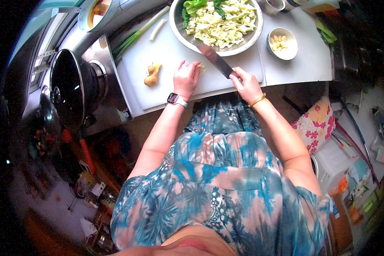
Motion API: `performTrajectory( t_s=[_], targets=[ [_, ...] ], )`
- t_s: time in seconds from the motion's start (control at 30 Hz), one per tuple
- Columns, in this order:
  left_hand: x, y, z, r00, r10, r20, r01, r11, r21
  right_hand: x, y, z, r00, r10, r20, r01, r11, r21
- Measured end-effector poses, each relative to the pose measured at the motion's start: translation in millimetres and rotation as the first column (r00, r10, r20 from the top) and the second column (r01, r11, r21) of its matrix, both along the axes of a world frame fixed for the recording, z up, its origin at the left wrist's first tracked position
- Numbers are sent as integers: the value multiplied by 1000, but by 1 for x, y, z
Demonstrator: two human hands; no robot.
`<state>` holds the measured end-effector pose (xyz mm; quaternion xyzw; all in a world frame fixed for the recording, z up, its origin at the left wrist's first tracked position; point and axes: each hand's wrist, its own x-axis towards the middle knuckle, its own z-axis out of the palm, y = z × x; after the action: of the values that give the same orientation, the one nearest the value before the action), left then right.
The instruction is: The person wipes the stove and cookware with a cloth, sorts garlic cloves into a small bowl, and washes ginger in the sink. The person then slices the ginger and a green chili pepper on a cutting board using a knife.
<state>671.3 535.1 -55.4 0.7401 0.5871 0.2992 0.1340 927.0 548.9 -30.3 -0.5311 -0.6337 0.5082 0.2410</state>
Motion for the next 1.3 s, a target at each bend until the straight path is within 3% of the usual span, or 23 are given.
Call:
performTrajectory(
  t_s=[0.07,0.17,0.33,0.4,0.57,0.63,0.73,0.77,0.83,0.97,1.1,1.2,1.3],
  targets=[
    [1,2,2,999,39,-30,-41,997,-65,6,-2,7,997,23,71,-24,1000,15],
    [-3,1,-4,1000,1,12,-1,1000,3,23,-7,4,967,90,237,-168,927,334],
    [-4,0,0,999,5,-44,-2,998,61,64,-6,5,918,111,381,-279,863,421],
    [-5,1,4,998,4,-69,2,997,82,75,-5,3,828,53,557,-341,838,427],
    [-16,-8,-2,997,3,-81,4,997,79,69,-2,-11,818,5,575,-310,845,435],
    [-21,-15,-11,999,32,29,-27,987,-159,62,2,-13,831,-21,556,-298,827,476],
    [-28,-16,-7,997,63,-44,-69,984,-164,48,6,-15,826,-49,561,-295,811,505],
    [-28,-12,-2,997,68,-44,-74,985,-154,45,8,-19,828,-57,558,-298,798,523],
    [-29,-6,10,978,138,-158,-109,977,182,38,10,-22,824,-50,564,-316,786,531],
    [-46,-12,-2,982,122,-142,-121,993,13,34,14,-22,806,-43,590,-360,756,547],
    [-45,5,17,940,336,-61,-315,922,226,26,13,-12,787,-32,616,-410,719,562],
    [-38,37,40,954,300,-28,-278,912,303,23,9,8,796,15,605,-441,699,563],
    [-30,88,56,966,256,48,-259,926,273,19,11,21,878,86,472,-380,724,576]
  ],
)
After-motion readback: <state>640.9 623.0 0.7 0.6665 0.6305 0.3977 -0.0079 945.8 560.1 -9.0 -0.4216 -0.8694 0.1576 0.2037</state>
